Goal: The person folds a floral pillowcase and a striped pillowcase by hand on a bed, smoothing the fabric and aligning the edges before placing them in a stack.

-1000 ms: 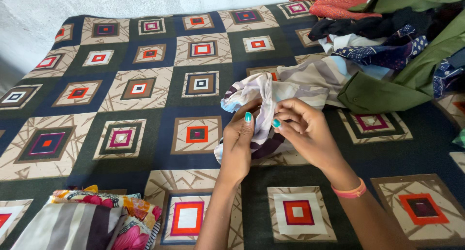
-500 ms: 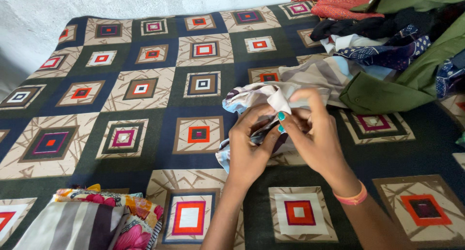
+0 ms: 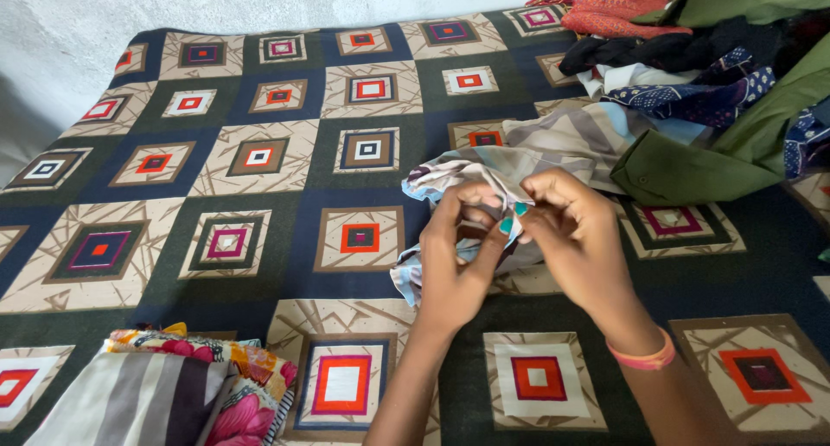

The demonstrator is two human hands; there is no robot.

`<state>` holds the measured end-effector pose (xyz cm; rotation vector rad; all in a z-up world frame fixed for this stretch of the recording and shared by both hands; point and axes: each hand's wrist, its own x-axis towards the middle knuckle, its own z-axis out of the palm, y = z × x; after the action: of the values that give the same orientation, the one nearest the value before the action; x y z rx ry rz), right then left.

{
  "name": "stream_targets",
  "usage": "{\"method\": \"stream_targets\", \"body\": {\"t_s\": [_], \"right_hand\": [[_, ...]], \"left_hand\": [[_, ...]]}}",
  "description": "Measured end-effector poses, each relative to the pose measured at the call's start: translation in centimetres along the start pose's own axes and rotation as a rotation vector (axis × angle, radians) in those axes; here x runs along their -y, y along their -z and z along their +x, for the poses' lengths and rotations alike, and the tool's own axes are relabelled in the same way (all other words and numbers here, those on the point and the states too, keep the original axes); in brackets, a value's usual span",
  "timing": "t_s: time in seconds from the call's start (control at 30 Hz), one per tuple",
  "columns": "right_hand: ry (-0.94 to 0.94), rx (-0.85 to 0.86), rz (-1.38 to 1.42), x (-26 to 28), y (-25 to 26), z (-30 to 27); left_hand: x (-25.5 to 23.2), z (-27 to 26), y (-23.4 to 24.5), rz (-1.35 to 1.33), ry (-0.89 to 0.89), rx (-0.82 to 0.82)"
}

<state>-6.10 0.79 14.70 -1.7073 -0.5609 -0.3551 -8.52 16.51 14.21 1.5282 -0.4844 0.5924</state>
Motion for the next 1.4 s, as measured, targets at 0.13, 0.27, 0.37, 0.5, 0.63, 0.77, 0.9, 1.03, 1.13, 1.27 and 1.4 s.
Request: {"method": "stream_targets", "body": {"t_s": [0.13, 0.27, 0.37, 0.5, 0.63, 0.77, 0.9, 1.03, 1.13, 1.27, 1.4], "right_hand": [[-0.125, 0.12, 0.265, -2.2, 0.4, 0.2], [-0.312, 0.137, 0.306, -4.3, -0.5, -0.3], [-0.383, 0.127, 0.274, -5.7, 0.0, 0.6], [-0.541, -0.065, 0.463, -9.3, 5.6, 4.7], [-0.576, -0.335, 1.184, -15.0, 15.8, 13.0], [-0.513, -0.618, 1.08, -14.5, 23.8, 16.6], [-0.267, -0.607, 0.831, -10.0, 29.5, 15.1], [-0.289, -0.673, 0.781, -11.1, 31.0, 17.2], [-0.291, -0.734, 0.707, -11.6, 33.1, 18.1], [-0.319, -0.769, 0.558, -12.0, 35.9, 16.5], [-0.419, -0.748, 0.33, -14.0, 37.4, 11.4]], "left_hand": [[1.0, 0.2, 0.2, -0.053, 0.254, 0.017], [3.4, -0.6, 0.4, -0.026, 0.249, 0.069], [7.4, -0.8, 1.0, -0.062, 0.474, 0.062], [13.4, 2.6, 9.0, 0.01, 0.508, -0.134], [13.8, 10.5, 20.4, -0.544, 0.518, -0.25], [9.6, 15.5, 26.7, -0.607, 0.46, -0.209], [5.0, 17.4, 30.2, -0.503, 0.378, -0.48], [6.7, 21.1, 30.9, -0.569, 0.351, -0.637], [7.1, 25.0, 29.2, -0.631, 0.384, -0.605], [2.5, 25.3, 26.1, -0.922, 0.07, -0.394], [0.2, 18.0, 25.4, -0.769, 0.032, -0.225]]}}
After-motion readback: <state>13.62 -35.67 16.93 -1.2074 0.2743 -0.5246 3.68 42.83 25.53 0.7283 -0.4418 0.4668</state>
